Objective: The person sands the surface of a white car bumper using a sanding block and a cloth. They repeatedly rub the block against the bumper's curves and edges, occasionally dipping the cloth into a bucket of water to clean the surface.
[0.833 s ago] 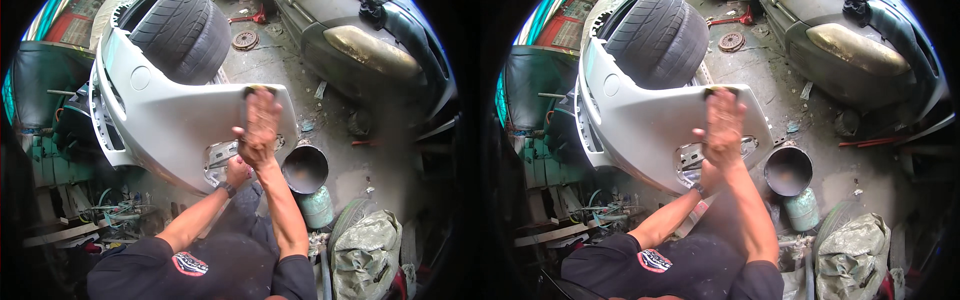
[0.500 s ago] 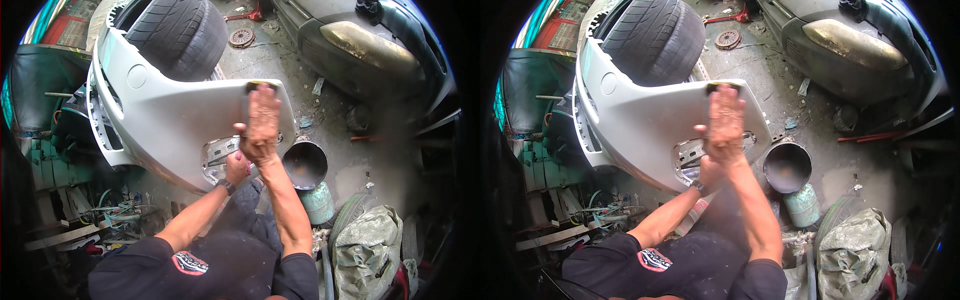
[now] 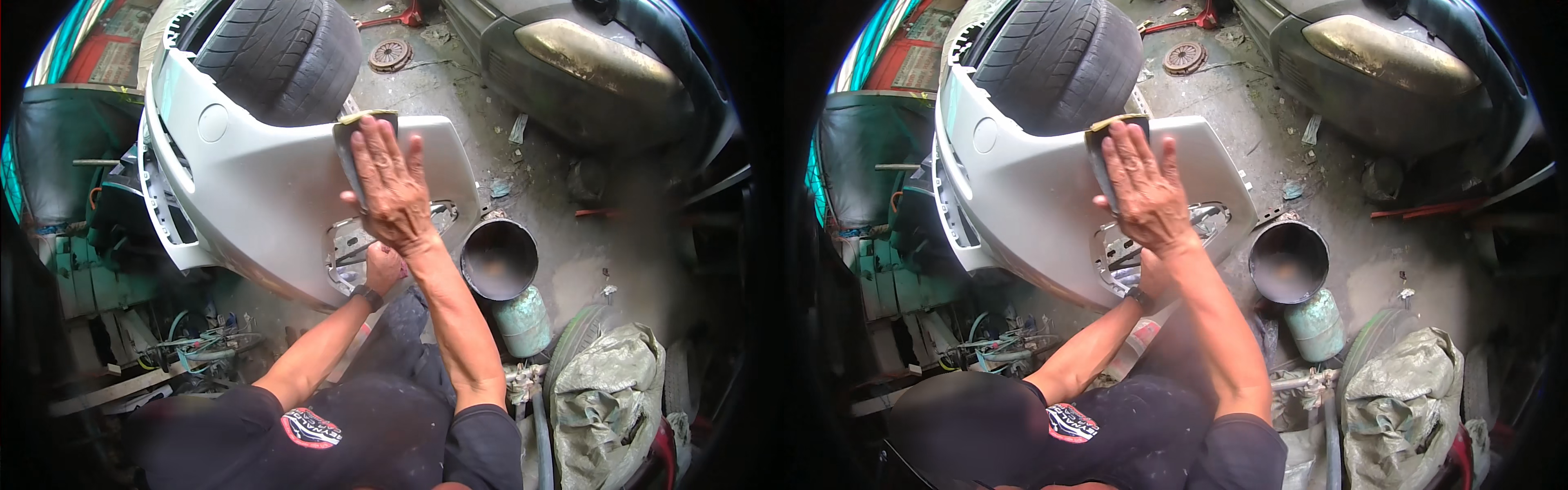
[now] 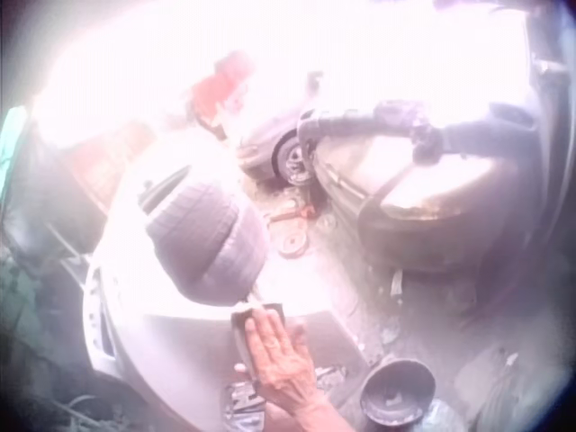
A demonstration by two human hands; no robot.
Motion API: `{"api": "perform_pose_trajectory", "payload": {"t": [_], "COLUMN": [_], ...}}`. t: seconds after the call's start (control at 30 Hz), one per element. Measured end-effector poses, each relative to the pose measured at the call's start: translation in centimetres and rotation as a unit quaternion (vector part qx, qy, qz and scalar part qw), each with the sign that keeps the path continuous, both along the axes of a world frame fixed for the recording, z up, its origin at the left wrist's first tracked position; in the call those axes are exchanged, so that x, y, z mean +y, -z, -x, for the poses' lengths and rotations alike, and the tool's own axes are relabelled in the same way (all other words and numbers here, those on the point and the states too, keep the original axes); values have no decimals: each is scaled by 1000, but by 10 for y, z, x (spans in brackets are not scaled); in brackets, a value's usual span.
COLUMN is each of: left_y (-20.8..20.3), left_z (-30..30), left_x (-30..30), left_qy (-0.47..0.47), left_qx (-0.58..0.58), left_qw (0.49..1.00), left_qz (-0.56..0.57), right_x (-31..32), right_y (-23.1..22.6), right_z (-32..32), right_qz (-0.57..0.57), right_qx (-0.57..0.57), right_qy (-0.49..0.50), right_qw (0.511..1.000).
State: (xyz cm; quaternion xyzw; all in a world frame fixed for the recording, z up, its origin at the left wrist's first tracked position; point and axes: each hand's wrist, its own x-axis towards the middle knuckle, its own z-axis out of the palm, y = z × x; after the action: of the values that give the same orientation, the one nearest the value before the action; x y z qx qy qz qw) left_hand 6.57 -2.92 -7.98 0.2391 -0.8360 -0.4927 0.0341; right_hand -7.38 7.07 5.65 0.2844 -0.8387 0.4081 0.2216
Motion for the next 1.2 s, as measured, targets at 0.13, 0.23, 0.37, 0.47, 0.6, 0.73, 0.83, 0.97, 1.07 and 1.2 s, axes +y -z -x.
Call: {"api": "perform_pose_trajectory", "payload": {"t": [0.13,0.23,0.37,0.47,0.6,0.73,0.83,0.97,1.07,1.2], "left_y": [-3,-13,-12,6,-11,-4,-3,-5,-22,0], "left_z": [11,14,11,3,13,9,8,11,17,11], "left_x": [4,12,8,-6,9,2,1,-1,14,-1], "left_qy": [-41,-42,-70,-44,-50,-29,-48,-39,-53,-44], "left_qx": [-23,-59,-27,-30,-19,4,-19,-38,-39,-14], "left_qw": [996,997,981,991,998,993,992,996,992,995], "left_qz": [-69,-35,-178,-125,-41,-110,-117,-72,-103,-88], "right_x": [40,39,14,23,30,11,27,38,32,36], "right_y": [78,87,11,29,60,-1,20,72,20,18], "right_z": [-34,-54,4,-8,-46,8,-1,-46,-8,-11], "right_qz": [106,107,137,120,139,163,135,169,184,199], "right_qx": [-75,-94,-32,-60,-95,-36,-67,-120,-66,-95], "right_qy": [70,108,64,58,119,87,85,148,112,78], "right_qw": [989,984,988,989,979,982,985,967,974,972]}}
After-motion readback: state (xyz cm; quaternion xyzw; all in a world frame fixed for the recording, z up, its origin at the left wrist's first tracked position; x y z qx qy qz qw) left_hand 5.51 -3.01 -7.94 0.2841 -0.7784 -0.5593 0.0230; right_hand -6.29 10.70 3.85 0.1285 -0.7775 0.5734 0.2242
